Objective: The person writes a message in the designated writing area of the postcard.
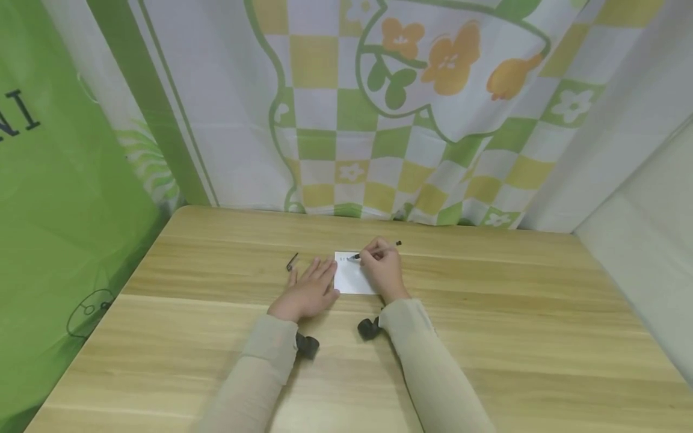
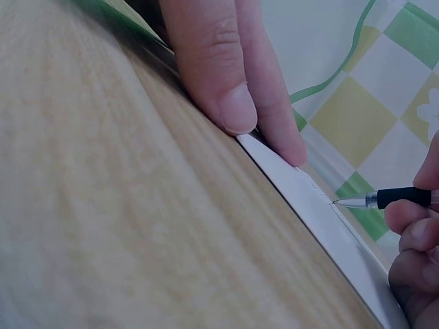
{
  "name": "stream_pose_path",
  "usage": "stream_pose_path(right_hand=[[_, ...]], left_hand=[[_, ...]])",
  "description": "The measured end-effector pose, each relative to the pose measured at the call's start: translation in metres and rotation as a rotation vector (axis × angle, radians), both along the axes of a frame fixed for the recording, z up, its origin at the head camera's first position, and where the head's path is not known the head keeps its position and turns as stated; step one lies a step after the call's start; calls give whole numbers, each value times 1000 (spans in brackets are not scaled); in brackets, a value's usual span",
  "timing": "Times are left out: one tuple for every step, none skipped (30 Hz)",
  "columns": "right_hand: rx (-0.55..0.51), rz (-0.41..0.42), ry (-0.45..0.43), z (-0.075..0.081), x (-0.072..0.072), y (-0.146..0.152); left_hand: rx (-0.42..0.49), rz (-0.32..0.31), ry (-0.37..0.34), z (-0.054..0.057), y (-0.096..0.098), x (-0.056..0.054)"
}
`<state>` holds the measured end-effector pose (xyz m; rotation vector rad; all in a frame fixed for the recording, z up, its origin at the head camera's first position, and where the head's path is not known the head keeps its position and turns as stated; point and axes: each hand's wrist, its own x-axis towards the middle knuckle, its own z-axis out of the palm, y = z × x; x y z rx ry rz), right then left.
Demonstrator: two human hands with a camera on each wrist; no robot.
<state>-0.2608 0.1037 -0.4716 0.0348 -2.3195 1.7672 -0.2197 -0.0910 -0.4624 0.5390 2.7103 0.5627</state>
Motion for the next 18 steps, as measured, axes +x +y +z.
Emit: stream_pose_path(right_hand=[[-1,3,1,0,0,0],[-1,4,3,-1,0,0],[-1,5,4,-1,0,0],[0,6,5,-1,-1,0],[0,7,6,-2,-1,0],[-2,9,6,-2,-1,0],[-3,10,6,-2,-1,1],[-4,11,6,-2,0,1],[-2,10,4,-1,0,1],[-2,9,1,-1,0,0],[1,5,-2,0,1,0],[3,2,-5,1,1,0],[6,-2,-8,1,1,0],[8,-7,-10,2,1,-1],[12,-12,-14,2,2,-1],[13,-16,-16,3,2,-1],[14,-19,-16,3,1,-1],[14,-21,-17,3,1,-1]], left_hand=[[-3,0,-1,0,0,0],[-4,0,0,-1,0,0],[-9,0,0,-1,0,0],[-7,0,1,-1,0,0],[-6,0,1,-1,0,-1],[-4,1,2,-1,1,-1],[-5,1,0,0,1,-1],[-3,2,1,0,1,-1],[-2,3,0,0,1,-1],[-1,3,0,0,1,0],[-3,3,-2,0,1,0],[-5,3,-5,0,1,0],[-5,3,-7,1,1,0],[-3,3,-8,1,1,0],[0,4,-9,1,1,0],[0,4,-11,2,1,1],[1,4,-14,2,1,1],[0,5,-15,3,1,1]])
